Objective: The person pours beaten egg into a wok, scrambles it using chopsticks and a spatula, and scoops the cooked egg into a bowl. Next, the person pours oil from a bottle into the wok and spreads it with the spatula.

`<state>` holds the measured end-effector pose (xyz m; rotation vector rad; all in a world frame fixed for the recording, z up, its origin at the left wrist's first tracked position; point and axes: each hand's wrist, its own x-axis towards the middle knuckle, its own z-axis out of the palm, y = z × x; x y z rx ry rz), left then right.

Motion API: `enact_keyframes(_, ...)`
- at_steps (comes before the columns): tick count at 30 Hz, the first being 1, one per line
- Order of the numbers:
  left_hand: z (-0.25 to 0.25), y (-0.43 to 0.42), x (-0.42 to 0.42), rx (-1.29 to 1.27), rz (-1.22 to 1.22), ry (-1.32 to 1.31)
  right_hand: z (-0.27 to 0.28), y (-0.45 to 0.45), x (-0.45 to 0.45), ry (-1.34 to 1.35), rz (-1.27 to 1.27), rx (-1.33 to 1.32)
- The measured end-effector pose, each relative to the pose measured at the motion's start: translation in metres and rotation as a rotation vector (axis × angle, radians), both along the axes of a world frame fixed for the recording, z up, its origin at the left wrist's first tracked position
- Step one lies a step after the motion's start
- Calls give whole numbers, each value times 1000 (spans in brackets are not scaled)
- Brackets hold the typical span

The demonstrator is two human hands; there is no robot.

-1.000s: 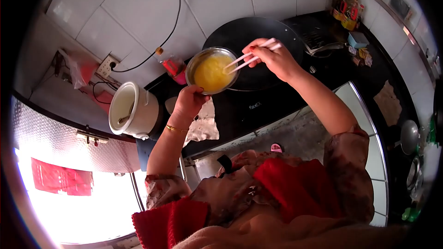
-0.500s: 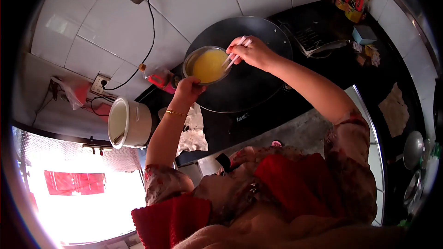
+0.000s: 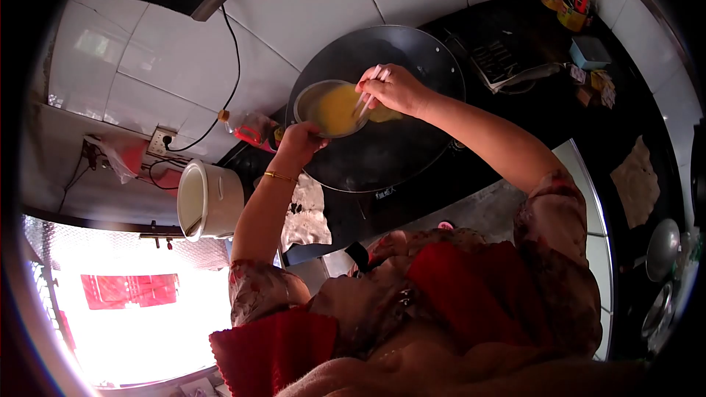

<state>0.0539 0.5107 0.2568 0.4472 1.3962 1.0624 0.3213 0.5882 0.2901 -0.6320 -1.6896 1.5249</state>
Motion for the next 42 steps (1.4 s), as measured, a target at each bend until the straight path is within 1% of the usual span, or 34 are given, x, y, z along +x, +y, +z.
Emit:
enact_keyframes(2,10,-3,9,-4,11,58,2,0,2,-2,4,-4)
enact_keyframes(5,6,2,-1,18,-52,34,1,1,2,29,5,-14)
enact_keyframes(7,16,3,8,25,-35,106,0,2,2,69,7,-11)
enact_keyframes(10,31,5,17,3,-22,213,10,4,10,-42,47,-33)
enact_keyframes(14,38,12,18,50,-70,280,3,10,8,57,47,-70)
enact_keyframes(16,51,13,30,73,-56,329,5,10,10,100,41,-104)
enact_keyframes(17,55,15,34,90,-51,354,5,11,11,90,30,-70)
enact_keyframes(20,63,24,37,71,-144,492,9,11,14,81,-6,-6)
enact_keyframes(23,73,26,48,192,-239,691,11,13,16,86,-38,2)
enact_keyframes(26,67,35,51,257,-204,971,12,15,19,63,-75,52)
enact_keyframes(29,92,31,74,157,-308,1205,11,17,20,61,-119,81)
enact_keyframes(32,74,37,64,400,-356,1715,12,18,22,73,-167,144)
enact_keyframes(35,93,26,85,382,-325,1611,14,14,25,138,-238,214)
enact_keyframes(40,100,24,91,323,-369,1730,45,-1,41,226,-273,229)
enact_keyframes(42,105,22,95,312,-379,1744,56,-7,45,185,-237,245)
